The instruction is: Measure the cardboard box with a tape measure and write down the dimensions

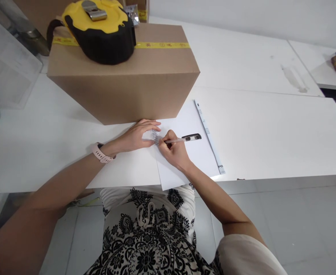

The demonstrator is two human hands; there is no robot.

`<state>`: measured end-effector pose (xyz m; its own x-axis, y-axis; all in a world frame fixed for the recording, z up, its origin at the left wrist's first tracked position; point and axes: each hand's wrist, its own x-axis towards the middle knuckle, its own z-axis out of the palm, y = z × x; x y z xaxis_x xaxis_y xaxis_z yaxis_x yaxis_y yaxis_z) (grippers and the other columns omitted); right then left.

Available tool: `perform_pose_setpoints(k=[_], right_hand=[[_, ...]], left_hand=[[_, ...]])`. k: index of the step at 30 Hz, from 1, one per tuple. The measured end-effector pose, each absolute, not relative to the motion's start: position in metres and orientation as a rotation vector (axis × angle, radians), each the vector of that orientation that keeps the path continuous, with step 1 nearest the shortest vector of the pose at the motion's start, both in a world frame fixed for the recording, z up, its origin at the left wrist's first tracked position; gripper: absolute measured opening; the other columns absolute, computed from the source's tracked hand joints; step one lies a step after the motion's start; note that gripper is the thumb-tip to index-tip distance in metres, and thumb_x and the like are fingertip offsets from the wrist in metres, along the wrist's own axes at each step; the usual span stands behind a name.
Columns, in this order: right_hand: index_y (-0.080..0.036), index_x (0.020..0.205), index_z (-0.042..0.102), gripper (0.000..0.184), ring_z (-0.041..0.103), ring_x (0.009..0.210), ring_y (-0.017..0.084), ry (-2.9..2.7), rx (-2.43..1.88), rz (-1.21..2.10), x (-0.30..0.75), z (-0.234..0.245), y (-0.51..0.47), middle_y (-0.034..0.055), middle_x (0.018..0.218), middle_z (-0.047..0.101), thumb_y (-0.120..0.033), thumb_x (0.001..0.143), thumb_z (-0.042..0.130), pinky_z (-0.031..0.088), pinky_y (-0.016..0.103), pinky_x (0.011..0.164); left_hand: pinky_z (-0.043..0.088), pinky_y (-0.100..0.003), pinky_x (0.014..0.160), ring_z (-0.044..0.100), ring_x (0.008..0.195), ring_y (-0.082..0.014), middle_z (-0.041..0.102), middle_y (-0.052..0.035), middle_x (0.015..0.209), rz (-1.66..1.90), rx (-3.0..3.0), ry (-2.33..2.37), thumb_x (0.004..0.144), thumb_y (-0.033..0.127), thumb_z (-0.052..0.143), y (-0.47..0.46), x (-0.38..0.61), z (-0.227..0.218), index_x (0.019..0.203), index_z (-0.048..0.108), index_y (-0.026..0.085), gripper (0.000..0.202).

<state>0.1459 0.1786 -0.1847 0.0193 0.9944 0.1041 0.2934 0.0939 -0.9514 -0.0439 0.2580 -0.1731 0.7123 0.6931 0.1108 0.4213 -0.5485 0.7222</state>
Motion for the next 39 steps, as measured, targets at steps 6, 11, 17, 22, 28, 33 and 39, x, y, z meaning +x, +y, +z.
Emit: perform_pose_setpoints(k=[6, 11, 17, 22, 28, 33, 39], right_hand=[[-0.024, 0.073, 0.045, 0.024, 0.031, 0.052, 0.01, -1.421, -1.352, 0.944, 0.1458, -0.184, 0.1784, -0.0081, 0.059, 0.04, -0.026, 0.088, 0.064, 0.028, 0.026, 0.051], [-0.024, 0.073, 0.045, 0.024, 0.033, 0.053, 0.01, -1.45, -1.374, 0.922, 0.1453, -0.1822, 0.1789, -0.0076, 0.06, 0.041, -0.028, 0.087, 0.064, 0.029, 0.026, 0.051], [-0.024, 0.073, 0.044, 0.024, 0.032, 0.052, 0.01, -1.44, -1.362, 0.941, 0.1453, -0.1816, 0.1785, -0.0082, 0.059, 0.039, -0.027, 0.087, 0.063, 0.028, 0.026, 0.051], [-0.024, 0.073, 0.044, 0.024, 0.032, 0.053, 0.01, -1.431, -1.361, 0.961, 0.1459, -0.1828, 0.1783, -0.0081, 0.06, 0.039, -0.026, 0.086, 0.064, 0.028, 0.026, 0.051], [-0.024, 0.073, 0.045, 0.023, 0.033, 0.053, 0.01, -1.433, -1.355, 0.943, 0.1462, -0.1844, 0.1792, -0.0073, 0.061, 0.042, -0.028, 0.087, 0.064, 0.028, 0.026, 0.051], [-0.024, 0.073, 0.045, 0.023, 0.033, 0.052, 0.009, -1.418, -1.364, 0.94, 0.1461, -0.1833, 0.1792, -0.0077, 0.06, 0.041, -0.029, 0.088, 0.062, 0.028, 0.026, 0.051], [-0.024, 0.073, 0.044, 0.024, 0.033, 0.052, 0.009, -1.43, -1.364, 0.934, 0.1462, -0.1833, 0.1791, -0.008, 0.059, 0.041, -0.029, 0.087, 0.063, 0.027, 0.026, 0.051]], left_hand=[[0.041, -0.051, 0.118, 0.051, 0.141, -0.0284, 0.062, -0.0097, 0.147, 0.508, 2.228, 0.846, 0.079, 0.013, 0.07, 0.2584, -0.0443, -0.1739, 0.116, 0.068, 0.021, 0.038], [0.042, -0.051, 0.117, 0.05, 0.14, -0.0284, 0.062, -0.0103, 0.147, 0.508, 2.223, 0.846, 0.079, 0.013, 0.07, 0.2578, -0.0444, -0.1734, 0.116, 0.068, 0.021, 0.038], [0.042, -0.051, 0.117, 0.05, 0.141, -0.0293, 0.062, -0.0117, 0.147, 0.497, 2.224, 0.849, 0.08, 0.014, 0.069, 0.2577, -0.0442, -0.1721, 0.117, 0.068, 0.019, 0.038], [0.041, -0.051, 0.118, 0.05, 0.141, -0.0282, 0.062, -0.0101, 0.147, 0.51, 2.222, 0.843, 0.08, 0.014, 0.069, 0.2576, -0.0448, -0.1719, 0.117, 0.068, 0.021, 0.038], [0.042, -0.051, 0.117, 0.05, 0.141, -0.0282, 0.062, -0.0102, 0.147, 0.504, 2.221, 0.844, 0.08, 0.013, 0.069, 0.2568, -0.0446, -0.1702, 0.117, 0.068, 0.021, 0.038], [0.041, -0.051, 0.118, 0.05, 0.141, -0.0295, 0.062, -0.0118, 0.147, 0.499, 2.224, 0.842, 0.079, 0.012, 0.069, 0.2572, -0.0451, -0.1703, 0.117, 0.068, 0.019, 0.039], [0.042, -0.052, 0.118, 0.05, 0.141, -0.0286, 0.062, -0.0101, 0.147, 0.502, 2.213, 0.846, 0.079, 0.012, 0.068, 0.2563, -0.0447, -0.17, 0.117, 0.068, 0.021, 0.038]])
